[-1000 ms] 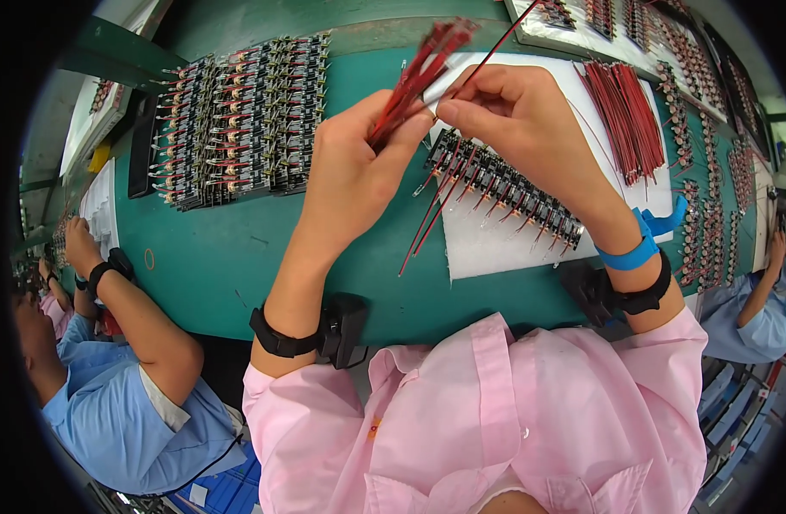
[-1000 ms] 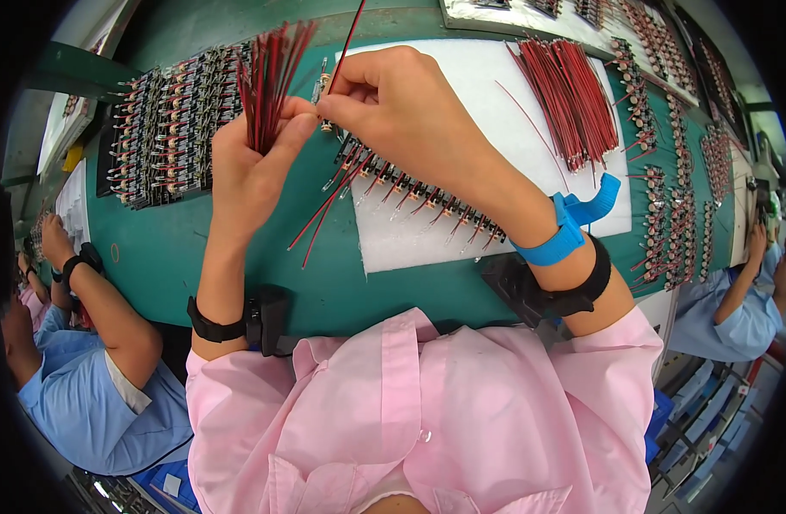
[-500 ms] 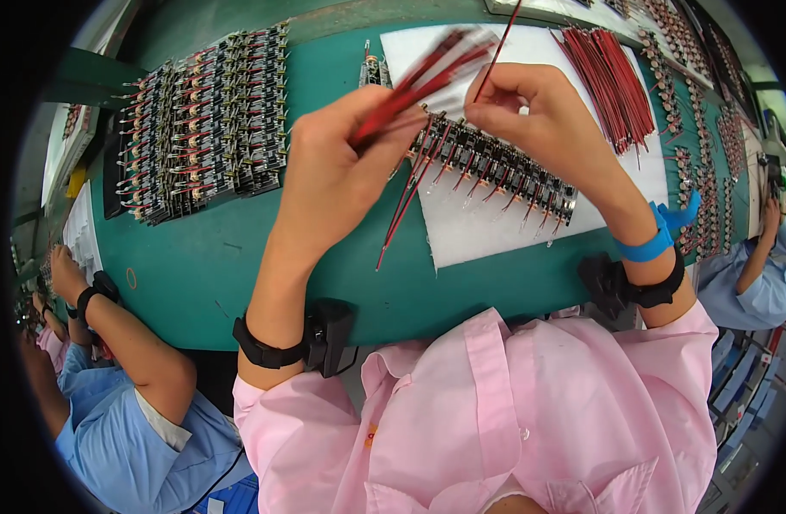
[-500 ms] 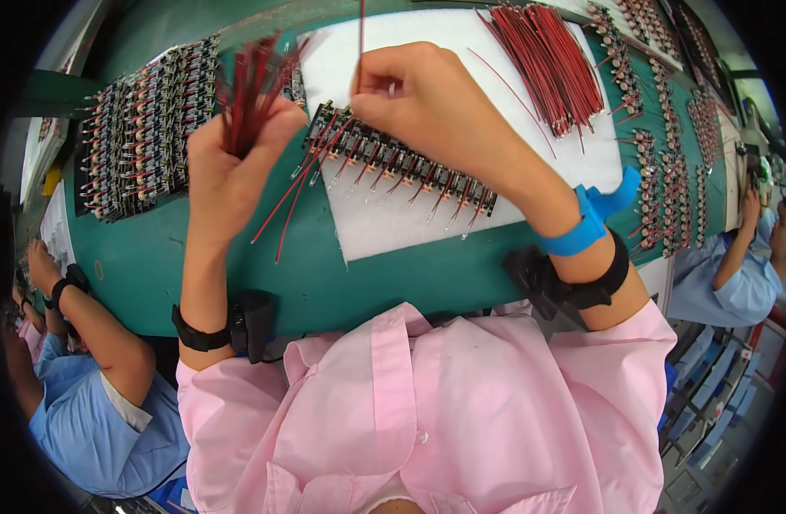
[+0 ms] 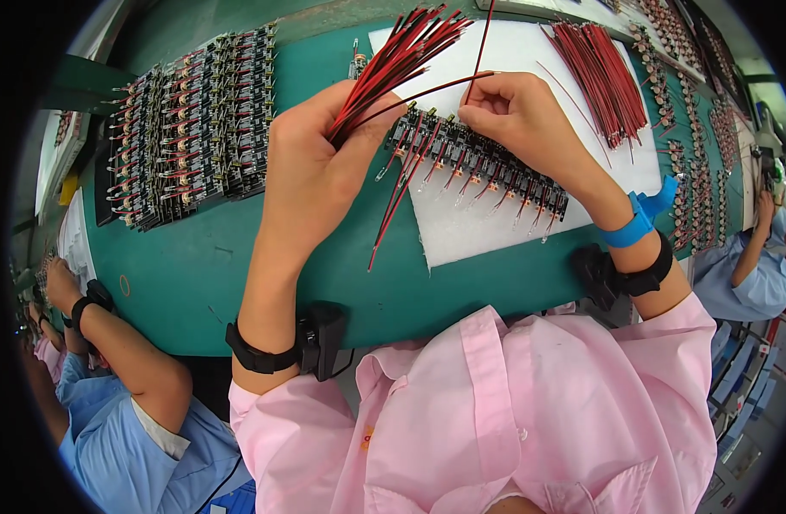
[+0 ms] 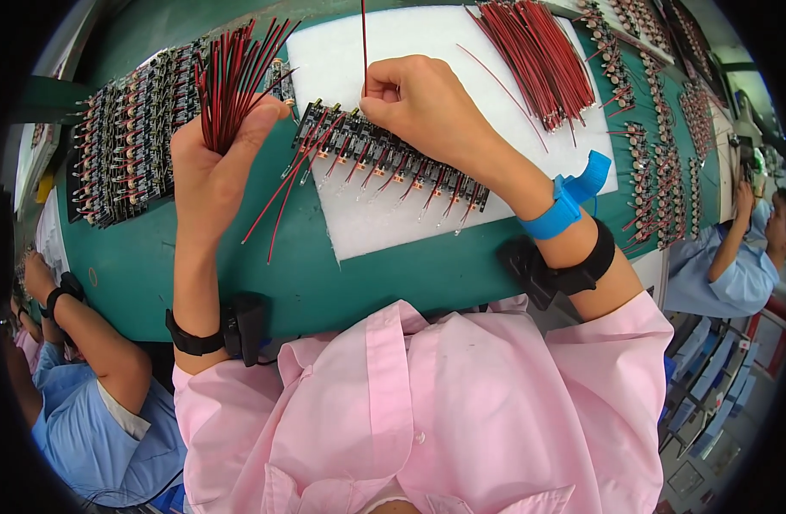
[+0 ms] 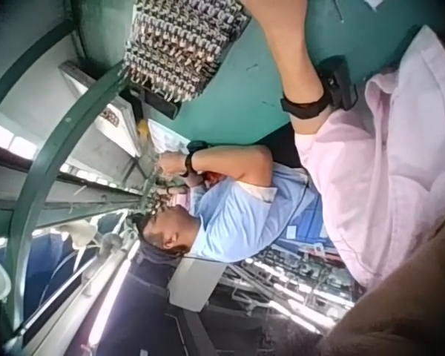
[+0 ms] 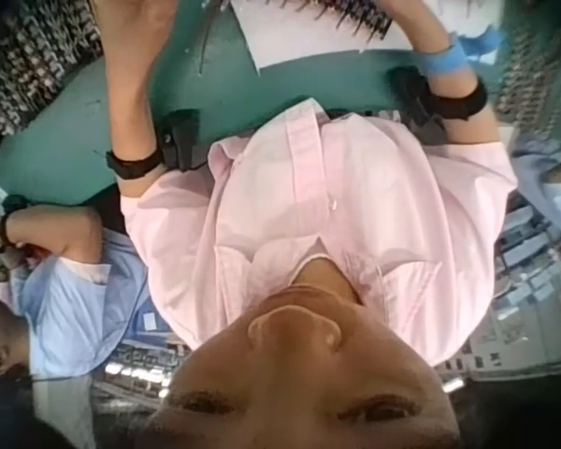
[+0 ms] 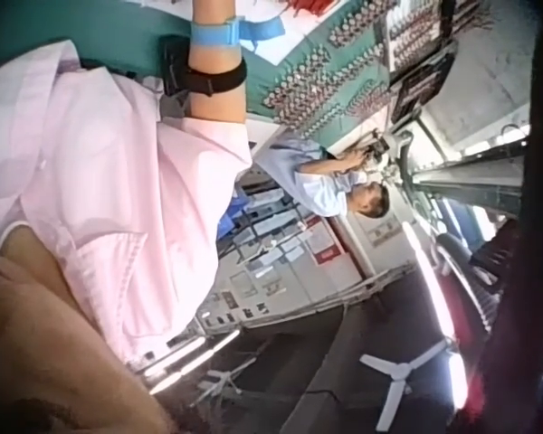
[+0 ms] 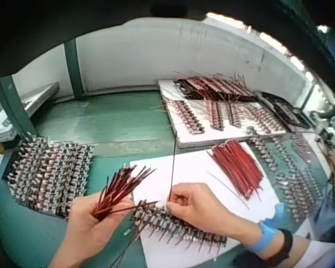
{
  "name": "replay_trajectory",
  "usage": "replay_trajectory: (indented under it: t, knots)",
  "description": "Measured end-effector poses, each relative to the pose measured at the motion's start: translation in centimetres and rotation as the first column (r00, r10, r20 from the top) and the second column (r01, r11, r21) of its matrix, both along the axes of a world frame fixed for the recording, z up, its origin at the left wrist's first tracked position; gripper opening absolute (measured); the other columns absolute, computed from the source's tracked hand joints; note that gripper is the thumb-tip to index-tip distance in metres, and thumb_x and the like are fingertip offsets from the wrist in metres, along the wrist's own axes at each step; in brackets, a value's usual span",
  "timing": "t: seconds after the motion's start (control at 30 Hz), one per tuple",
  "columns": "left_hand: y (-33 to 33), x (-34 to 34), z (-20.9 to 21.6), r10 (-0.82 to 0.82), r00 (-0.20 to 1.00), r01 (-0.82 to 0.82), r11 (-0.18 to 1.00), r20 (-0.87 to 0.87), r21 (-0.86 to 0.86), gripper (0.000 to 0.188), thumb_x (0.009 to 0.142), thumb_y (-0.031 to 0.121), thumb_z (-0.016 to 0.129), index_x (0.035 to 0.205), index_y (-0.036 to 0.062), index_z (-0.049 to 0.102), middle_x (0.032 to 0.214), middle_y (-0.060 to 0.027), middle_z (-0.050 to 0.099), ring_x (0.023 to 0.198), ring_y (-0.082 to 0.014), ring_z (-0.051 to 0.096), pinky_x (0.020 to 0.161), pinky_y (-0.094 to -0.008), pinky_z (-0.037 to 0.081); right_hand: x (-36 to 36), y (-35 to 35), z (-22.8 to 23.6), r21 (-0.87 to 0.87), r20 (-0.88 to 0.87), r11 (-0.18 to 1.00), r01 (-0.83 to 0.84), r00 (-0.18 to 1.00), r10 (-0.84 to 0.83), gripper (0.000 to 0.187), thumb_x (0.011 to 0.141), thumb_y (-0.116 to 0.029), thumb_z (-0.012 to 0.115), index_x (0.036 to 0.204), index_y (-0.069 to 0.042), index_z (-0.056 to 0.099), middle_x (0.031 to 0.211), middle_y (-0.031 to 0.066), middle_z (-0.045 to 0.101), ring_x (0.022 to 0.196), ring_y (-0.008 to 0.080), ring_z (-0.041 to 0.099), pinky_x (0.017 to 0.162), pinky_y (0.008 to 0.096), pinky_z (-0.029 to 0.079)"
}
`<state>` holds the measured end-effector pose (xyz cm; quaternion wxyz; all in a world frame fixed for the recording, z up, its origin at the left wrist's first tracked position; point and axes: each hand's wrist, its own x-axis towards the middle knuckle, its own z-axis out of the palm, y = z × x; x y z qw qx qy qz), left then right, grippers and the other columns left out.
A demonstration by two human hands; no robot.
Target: The person picks up a bundle of wires and inserts them one by one into a circuit board. After filling the board, they place it onto a stack and reach for a new board to repeat the process.
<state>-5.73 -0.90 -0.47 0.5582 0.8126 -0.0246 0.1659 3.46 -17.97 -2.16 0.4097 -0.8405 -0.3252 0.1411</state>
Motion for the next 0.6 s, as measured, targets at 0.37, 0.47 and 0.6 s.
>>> replay_trajectory:
  t: [0.37,0.47,0.6]
  knots:
    - [-0.01,0.01,-0.21,0.016,1.000,-0.016,1.000,0.004,-0.014,0.013,0.074,0.005,0.054,0.085,-0.0028,0.057,0.059,-0.0001,0.050,0.054,-0.0033,0.040,0.048,-0.0172,0.034,-0.51,0.03,-0.12,0.017,0.052,0.999,0.052,0.997,-0.053,0.014,0.069,-0.008,0.056,0.063,0.003,0.049,0.052,-0.0021,0.041,0.049,0.0032,0.033,0.044,0.0187,0.028]
    - [-0.01,-0.05,-0.10,0.023,1.000,-0.023,1.000,0.001,-0.004,0.013,0.075,0.006,0.054,0.084,-0.0026,0.057,0.057,0.0002,0.049,0.053,-0.0032,0.039,0.047,-0.0175,0.033,-0.48,0.01,-0.30,0.028,0.071,0.998,0.052,0.996,-0.054,0.014,0.070,-0.008,0.056,0.063,0.003,0.049,0.053,-0.0018,0.041,0.049,0.0033,0.033,0.043,0.0187,0.029]
    - [0.16,-0.25,0.02,0.034,0.999,-0.034,0.999,-0.020,0.011,0.013,0.075,0.006,0.054,0.084,-0.0021,0.058,0.055,0.0005,0.047,0.051,-0.0032,0.037,0.045,-0.0179,0.031,-0.53,0.08,-0.37,0.042,0.065,0.998,0.043,0.997,-0.046,0.014,0.070,-0.008,0.056,0.064,0.003,0.049,0.053,-0.0017,0.042,0.049,0.0032,0.033,0.043,0.0186,0.029]
